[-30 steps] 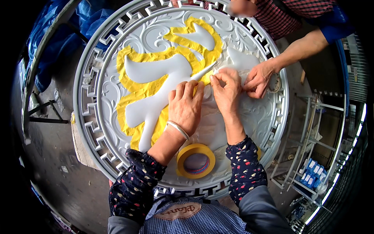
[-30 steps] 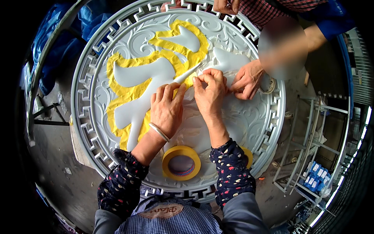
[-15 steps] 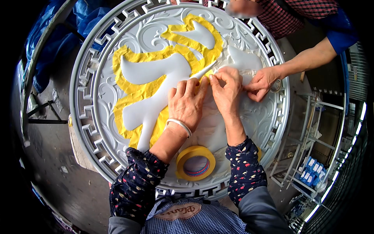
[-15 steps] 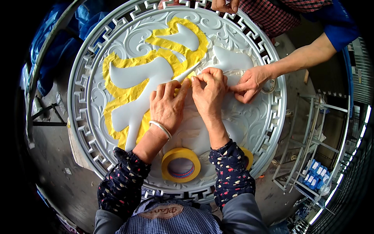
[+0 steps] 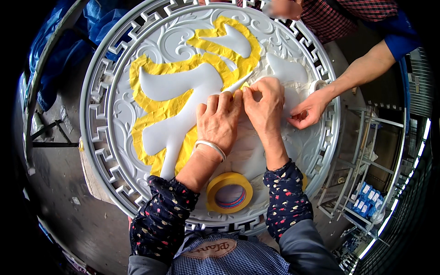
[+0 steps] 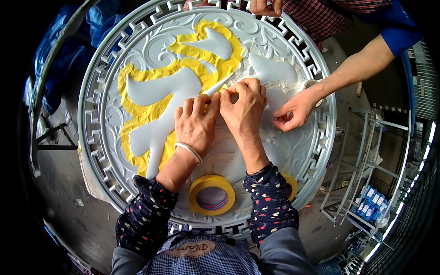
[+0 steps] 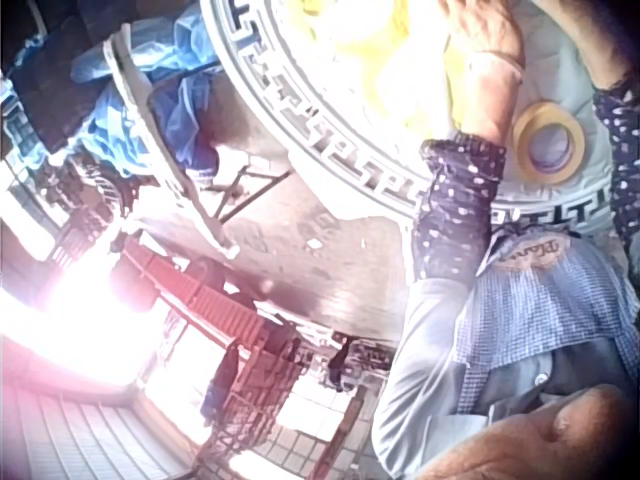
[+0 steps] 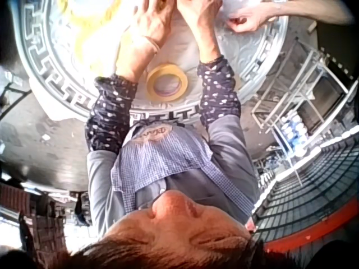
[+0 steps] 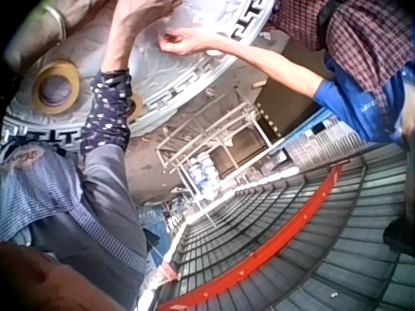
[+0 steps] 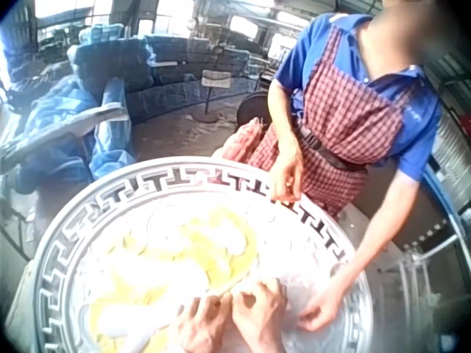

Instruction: The person applies yellow masking tape along the edges of a raised decorative character on a large circular metal plate. They tear and smooth tape segments by hand to outline the design while another person works nearby.

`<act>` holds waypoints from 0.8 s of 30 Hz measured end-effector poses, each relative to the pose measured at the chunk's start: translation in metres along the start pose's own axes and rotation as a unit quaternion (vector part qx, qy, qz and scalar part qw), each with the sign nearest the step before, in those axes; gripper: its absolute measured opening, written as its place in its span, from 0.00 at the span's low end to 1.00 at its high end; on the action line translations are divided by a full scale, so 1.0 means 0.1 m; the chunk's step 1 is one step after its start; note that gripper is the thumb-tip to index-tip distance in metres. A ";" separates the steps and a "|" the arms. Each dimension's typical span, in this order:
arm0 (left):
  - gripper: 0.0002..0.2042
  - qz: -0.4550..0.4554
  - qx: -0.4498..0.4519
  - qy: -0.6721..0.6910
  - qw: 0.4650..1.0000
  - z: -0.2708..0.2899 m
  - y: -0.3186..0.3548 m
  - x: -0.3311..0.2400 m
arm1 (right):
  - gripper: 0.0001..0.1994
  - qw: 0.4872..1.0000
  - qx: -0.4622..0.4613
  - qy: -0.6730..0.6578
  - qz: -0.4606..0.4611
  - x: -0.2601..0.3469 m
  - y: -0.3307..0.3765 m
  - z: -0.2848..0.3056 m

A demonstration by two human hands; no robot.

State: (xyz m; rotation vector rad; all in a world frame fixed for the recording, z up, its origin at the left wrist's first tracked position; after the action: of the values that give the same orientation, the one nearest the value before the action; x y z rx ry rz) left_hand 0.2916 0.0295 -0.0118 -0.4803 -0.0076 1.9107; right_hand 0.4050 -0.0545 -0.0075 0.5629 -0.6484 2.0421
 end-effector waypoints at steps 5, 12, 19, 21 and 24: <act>0.28 -0.002 0.003 -0.007 1.000 0.00 -0.01 -0.02 | 0.07 0.999 0.004 0.028 0.040 0.03 -0.04 0.01; 0.29 -0.001 0.006 -0.004 1.000 0.00 -0.01 -0.02 | 0.09 0.996 0.026 0.059 0.061 0.14 -0.06 0.02; 0.29 0.001 0.010 0.006 1.000 0.00 -0.02 -0.02 | 0.09 0.994 0.040 0.072 0.072 0.21 -0.08 0.03; 0.29 0.002 0.013 0.004 1.000 -0.01 -0.02 -0.02 | 0.09 0.994 0.037 0.070 0.074 0.22 -0.07 0.03; 0.29 0.004 0.016 0.002 1.000 -0.01 -0.02 -0.02 | 0.09 0.993 0.036 0.072 0.081 0.23 -0.07 0.02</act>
State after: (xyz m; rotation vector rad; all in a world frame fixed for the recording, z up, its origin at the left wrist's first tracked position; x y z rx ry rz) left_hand 0.2945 0.0283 -0.0117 -0.4640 0.0272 1.9146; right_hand 0.3999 -0.0383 0.0097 0.4106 -0.5514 2.2415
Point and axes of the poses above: each hand's wrist, its own y-axis away from the middle knuckle, its own z-axis out of the back of the hand, x = y × z, the point moved 7 cm from there along -y, towards the middle knuckle, and after that the axes turned 7 degrees about -y, right-handed, at the moved point
